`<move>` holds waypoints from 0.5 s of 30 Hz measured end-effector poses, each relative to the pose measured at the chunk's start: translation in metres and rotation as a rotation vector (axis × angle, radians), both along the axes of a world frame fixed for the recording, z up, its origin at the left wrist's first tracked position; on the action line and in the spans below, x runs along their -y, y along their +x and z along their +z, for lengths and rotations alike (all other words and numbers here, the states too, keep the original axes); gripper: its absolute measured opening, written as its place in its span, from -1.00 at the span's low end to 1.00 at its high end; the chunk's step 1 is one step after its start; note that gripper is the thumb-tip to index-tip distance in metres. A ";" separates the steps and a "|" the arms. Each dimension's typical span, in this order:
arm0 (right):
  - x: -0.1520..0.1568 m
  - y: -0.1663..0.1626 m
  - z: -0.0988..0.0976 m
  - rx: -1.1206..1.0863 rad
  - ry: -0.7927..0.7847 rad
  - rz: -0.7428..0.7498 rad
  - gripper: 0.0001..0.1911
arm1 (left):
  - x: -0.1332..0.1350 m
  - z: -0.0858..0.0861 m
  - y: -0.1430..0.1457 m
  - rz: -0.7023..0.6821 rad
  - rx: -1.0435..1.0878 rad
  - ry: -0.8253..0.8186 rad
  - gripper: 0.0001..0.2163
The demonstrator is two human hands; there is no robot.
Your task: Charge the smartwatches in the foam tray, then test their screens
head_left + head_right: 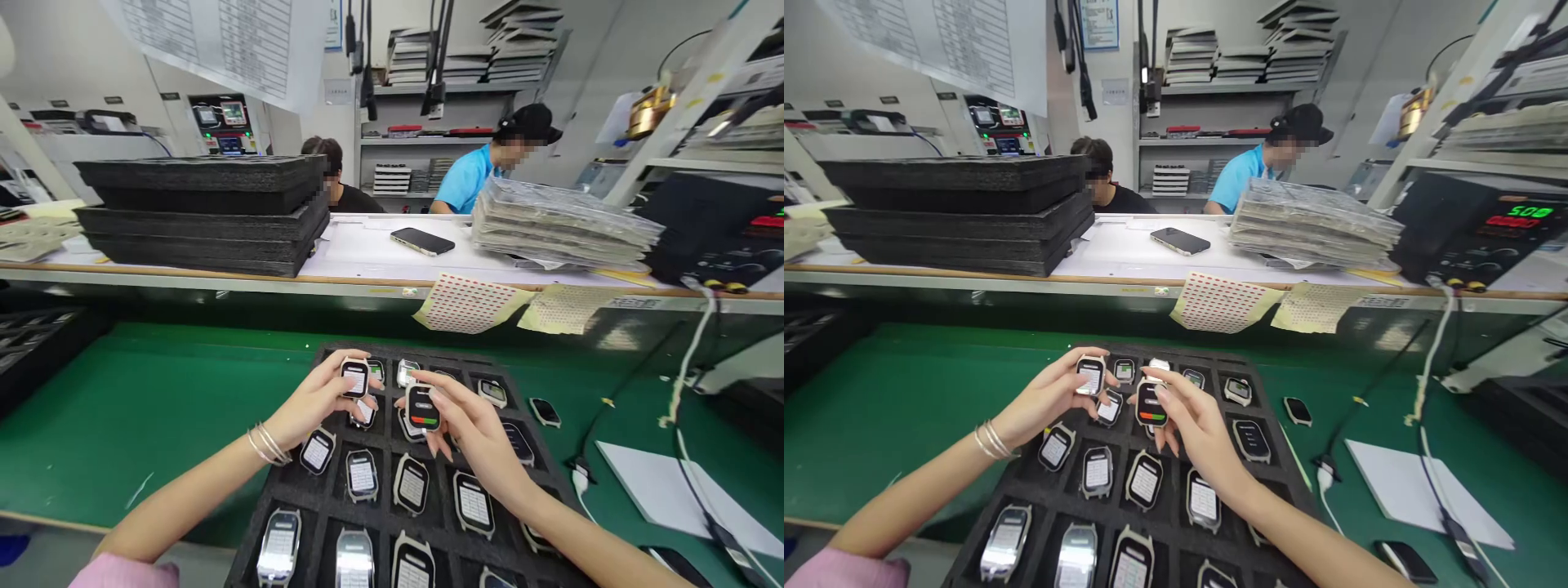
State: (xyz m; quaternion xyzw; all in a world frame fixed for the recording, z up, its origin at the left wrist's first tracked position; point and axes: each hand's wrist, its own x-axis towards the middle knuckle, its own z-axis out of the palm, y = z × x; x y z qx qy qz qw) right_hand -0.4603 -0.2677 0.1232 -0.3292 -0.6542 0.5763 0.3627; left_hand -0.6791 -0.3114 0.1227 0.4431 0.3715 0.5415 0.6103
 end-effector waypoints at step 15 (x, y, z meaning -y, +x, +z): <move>0.008 0.003 0.008 -0.050 -0.008 -0.001 -0.61 | 0.013 0.019 0.016 -0.003 0.160 -0.033 -0.59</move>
